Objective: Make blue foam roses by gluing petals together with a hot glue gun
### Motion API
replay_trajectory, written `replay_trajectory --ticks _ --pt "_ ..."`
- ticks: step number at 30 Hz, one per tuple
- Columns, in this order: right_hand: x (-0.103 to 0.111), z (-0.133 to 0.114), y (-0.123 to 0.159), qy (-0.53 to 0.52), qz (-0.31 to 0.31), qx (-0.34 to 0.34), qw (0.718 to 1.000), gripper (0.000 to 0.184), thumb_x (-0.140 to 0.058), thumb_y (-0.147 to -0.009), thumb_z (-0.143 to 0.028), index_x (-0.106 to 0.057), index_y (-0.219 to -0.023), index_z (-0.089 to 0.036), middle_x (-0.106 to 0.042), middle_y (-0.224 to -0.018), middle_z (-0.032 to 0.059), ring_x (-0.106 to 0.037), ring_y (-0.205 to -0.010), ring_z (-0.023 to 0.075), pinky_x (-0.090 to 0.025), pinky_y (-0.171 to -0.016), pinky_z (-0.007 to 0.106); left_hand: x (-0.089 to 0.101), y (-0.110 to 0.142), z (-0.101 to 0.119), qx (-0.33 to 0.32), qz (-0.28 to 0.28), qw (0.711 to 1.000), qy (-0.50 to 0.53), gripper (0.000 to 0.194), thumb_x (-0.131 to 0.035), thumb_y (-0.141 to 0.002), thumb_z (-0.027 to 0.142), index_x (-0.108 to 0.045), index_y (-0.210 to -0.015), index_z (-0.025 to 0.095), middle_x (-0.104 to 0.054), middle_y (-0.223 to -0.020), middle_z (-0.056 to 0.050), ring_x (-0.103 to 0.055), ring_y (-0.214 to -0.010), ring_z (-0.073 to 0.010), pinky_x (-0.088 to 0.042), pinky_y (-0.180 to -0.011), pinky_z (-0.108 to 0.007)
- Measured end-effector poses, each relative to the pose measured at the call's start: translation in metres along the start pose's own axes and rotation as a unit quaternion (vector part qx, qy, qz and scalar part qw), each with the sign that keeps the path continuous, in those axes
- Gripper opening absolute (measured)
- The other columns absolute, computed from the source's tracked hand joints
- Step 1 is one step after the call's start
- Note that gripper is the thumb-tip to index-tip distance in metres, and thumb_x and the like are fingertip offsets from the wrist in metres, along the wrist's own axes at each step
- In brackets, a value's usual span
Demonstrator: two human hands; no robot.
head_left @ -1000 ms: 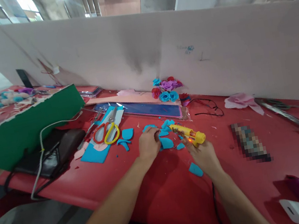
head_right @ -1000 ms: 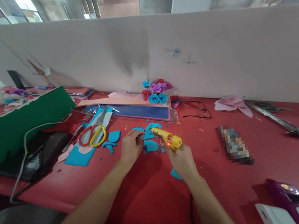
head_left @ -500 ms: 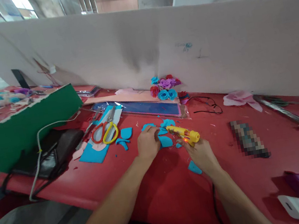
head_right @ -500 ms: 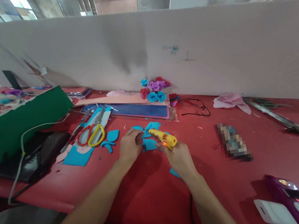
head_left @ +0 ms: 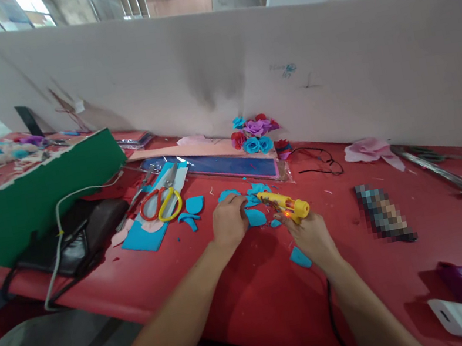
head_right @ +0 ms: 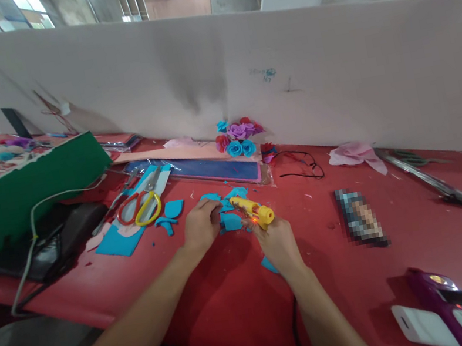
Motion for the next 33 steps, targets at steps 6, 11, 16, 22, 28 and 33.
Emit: replay_trajectory --ticks 6,11,16,22,28,33 --pt "-0.0002 -0.001 0.0015 -0.03 -0.008 0.004 1.0 0.041 -0.046 -0.087 -0.048 -0.071 -0.087 -0.016 -0.07 -0.07 0.0084 -0.065 -0.068 0.0216 -0.046 -0.059 0.027 0.0002 0.0008 0.0001 -0.015 -0.009 1.0 -0.018 0.026 -0.046 -0.082 0.01 -0.067 -0.094 0.019 -0.068 -0.095 -0.006 -0.063 -0.086 -0.0197 -0.049 -0.076 -0.03" --pt "-0.0009 -0.0004 0.0015 -0.014 0.0 -0.005 1.0 0.045 -0.045 -0.085 -0.051 -0.071 -0.082 -0.015 -0.07 -0.068 0.0094 -0.065 -0.065 0.0219 -0.046 -0.056 0.027 -0.0004 0.0006 -0.0002 -0.015 -0.004 1.0 -0.02 0.026 -0.046 -0.081 0.01 -0.067 -0.094 0.019 -0.068 -0.094 -0.006 -0.063 -0.087 -0.0198 -0.048 -0.077 -0.03" --pt "-0.0013 -0.0001 0.0013 -0.027 -0.015 -0.002 1.0 0.043 -0.046 -0.086 -0.051 -0.07 -0.083 -0.016 -0.07 -0.069 0.0094 -0.065 -0.069 0.0221 -0.047 -0.059 0.027 0.0002 -0.0008 -0.0005 -0.002 0.001 1.0 -0.019 0.026 -0.047 -0.081 0.009 -0.068 -0.093 0.019 -0.068 -0.095 -0.006 -0.063 -0.086 -0.0191 -0.048 -0.077 -0.029" --pt "0.0009 -0.0021 0.0021 -0.012 0.017 -0.006 1.0 0.047 -0.045 -0.085 -0.054 -0.07 -0.082 -0.014 -0.068 -0.065 0.0083 -0.061 -0.057 0.018 -0.043 -0.051 0.025 0.0016 -0.001 -0.0006 0.009 0.007 1.0 -0.023 0.025 -0.046 -0.083 0.012 -0.068 -0.092 0.019 -0.068 -0.095 -0.006 -0.063 -0.085 -0.0193 -0.048 -0.076 -0.03" --pt "0.0012 -0.0022 0.0023 -0.013 0.011 -0.009 1.0 0.048 -0.045 -0.085 -0.055 -0.07 -0.081 -0.014 -0.069 -0.066 0.0082 -0.061 -0.055 0.0173 -0.042 -0.05 0.025 0.0005 -0.0007 -0.0014 0.02 0.005 1.0 -0.023 0.025 -0.045 -0.084 0.013 -0.068 -0.093 0.02 -0.068 -0.096 -0.005 -0.063 -0.086 -0.0184 -0.048 -0.077 -0.029" --pt "-0.0024 -0.0008 0.0025 -0.003 -0.014 -0.004 1.0 0.047 -0.045 -0.085 -0.053 -0.072 -0.087 -0.014 -0.071 -0.073 0.011 -0.066 -0.067 0.0221 -0.045 -0.055 0.027 0.0014 -0.0003 -0.0012 0.014 -0.002 1.0 -0.016 0.026 -0.048 -0.081 0.01 -0.068 -0.094 0.02 -0.068 -0.096 -0.006 -0.062 -0.087 -0.0187 -0.048 -0.077 -0.029"
Point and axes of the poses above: each hand's wrist, its own y-axis away from the middle knuckle, its own x-axis out of the back of the hand, z = x × y, the point moved 1 cm from there along -y, towards the middle knuckle
